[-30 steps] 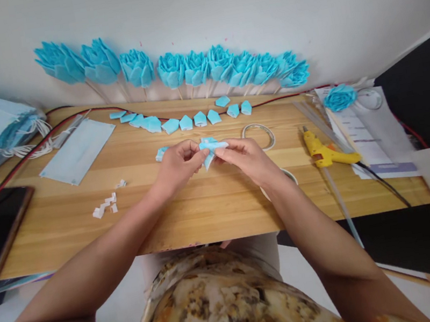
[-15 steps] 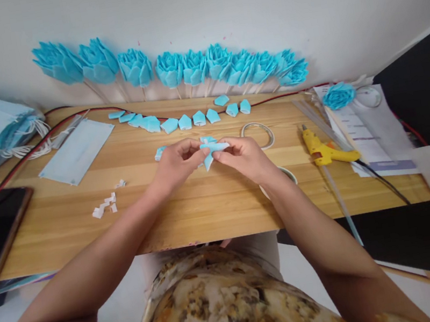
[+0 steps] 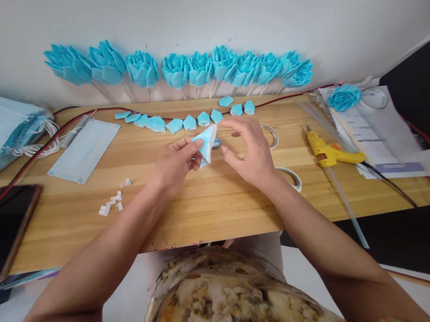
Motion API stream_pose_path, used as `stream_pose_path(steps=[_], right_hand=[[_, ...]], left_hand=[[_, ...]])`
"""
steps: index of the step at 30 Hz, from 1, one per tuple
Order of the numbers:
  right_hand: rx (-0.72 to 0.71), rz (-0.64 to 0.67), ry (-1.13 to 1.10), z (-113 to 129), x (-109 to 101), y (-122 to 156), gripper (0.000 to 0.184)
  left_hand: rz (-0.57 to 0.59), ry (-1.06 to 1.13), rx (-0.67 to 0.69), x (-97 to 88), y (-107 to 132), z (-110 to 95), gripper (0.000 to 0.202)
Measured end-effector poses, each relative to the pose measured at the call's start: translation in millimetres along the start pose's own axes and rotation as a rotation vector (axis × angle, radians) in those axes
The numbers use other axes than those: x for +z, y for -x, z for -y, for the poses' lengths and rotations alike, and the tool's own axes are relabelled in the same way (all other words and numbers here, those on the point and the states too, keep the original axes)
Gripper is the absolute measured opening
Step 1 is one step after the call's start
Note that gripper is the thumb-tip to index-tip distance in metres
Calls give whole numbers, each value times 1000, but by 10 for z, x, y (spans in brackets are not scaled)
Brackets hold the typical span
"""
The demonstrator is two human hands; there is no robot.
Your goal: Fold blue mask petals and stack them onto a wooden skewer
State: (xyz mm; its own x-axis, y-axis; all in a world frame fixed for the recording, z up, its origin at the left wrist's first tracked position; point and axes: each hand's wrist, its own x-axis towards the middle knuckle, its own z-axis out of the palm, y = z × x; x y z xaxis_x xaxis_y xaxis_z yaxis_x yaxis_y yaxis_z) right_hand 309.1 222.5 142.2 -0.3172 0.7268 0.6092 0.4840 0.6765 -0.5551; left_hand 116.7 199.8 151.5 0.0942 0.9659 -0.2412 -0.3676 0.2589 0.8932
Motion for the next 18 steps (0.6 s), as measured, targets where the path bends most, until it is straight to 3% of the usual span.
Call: stream_pose_path(steps=[2,5,10,18], right_hand=[[-155,-9,104,15,7,3,45],[-229,34,164,37,26,11,37],[-178,54,183,47,54,22,17],[-110,18,68,31,59,36,15]], left_hand=[[14,78,-42,19,18,-18,24],[39,144,-64,38,39,-25,27],[67,131,-56,34,47,-9,25],[23,78,18,36,40,25,21]])
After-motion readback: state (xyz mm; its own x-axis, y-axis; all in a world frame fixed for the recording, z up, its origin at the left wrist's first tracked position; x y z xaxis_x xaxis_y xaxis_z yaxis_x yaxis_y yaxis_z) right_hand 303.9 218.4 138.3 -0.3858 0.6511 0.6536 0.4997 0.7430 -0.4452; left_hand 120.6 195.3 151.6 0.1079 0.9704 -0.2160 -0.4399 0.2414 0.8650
